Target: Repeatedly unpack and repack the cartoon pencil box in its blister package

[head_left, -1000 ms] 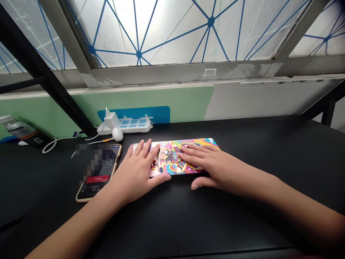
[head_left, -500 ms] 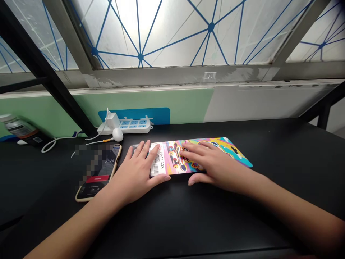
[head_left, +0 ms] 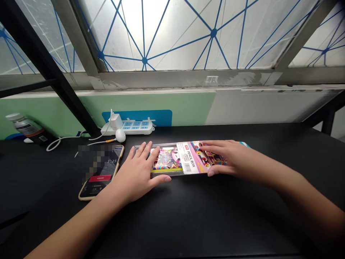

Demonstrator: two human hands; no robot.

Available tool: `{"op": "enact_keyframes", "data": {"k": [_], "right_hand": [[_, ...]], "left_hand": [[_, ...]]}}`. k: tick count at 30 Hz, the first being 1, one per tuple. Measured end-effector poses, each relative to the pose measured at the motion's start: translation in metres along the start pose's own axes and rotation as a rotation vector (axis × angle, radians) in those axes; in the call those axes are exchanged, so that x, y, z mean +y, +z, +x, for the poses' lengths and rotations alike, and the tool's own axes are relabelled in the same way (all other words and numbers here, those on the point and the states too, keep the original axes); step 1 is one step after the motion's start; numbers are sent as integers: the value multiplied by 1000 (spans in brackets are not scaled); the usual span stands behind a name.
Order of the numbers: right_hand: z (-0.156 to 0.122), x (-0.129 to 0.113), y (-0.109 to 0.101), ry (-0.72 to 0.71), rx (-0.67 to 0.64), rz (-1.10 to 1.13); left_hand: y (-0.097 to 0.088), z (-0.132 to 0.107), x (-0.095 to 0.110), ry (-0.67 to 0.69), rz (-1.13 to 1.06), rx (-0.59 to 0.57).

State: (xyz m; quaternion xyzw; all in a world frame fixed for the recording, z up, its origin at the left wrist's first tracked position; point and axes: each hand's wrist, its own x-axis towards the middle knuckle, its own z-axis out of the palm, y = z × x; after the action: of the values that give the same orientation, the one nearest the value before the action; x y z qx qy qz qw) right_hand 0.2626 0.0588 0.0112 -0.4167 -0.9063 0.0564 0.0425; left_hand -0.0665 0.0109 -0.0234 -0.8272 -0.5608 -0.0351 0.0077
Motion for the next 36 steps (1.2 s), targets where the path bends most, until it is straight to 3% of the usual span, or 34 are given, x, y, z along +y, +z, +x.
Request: {"op": "enact_keyframes", "data": {"k": [6,12,16,19,24,26,29,32,34,36], "right_hand": [[13,-25,33,-80,-24,-31],[2,-2,19,-68,-75,15],[-11,11,9,20,-88,23],[-23,24,8,107,-31,-41],[-46,30,0,154,188,-165],[-56,15,-5,151,271,-181],[-66,-30,-4,54,299,-154],[-68,-91,12,-188,186,-58],[-61,-127,28,-328,33,-15],[-46,-153,42,-389,-3,-24]], "left_hand": [[-5,5,-10,-42,-13,-55],[-14,8,-15,-54,-95,-114],[-18,8,-21,-71,-188,-121],[-19,8,-28,-88,-233,-125],[-14,9,-35,-70,-229,-61],[-11,10,-35,-73,-210,-30],[-6,12,-32,-76,-190,2],[-2,13,-27,-94,-173,37],[0,14,-24,-109,-159,62],[2,14,-20,-115,-147,82]]}}
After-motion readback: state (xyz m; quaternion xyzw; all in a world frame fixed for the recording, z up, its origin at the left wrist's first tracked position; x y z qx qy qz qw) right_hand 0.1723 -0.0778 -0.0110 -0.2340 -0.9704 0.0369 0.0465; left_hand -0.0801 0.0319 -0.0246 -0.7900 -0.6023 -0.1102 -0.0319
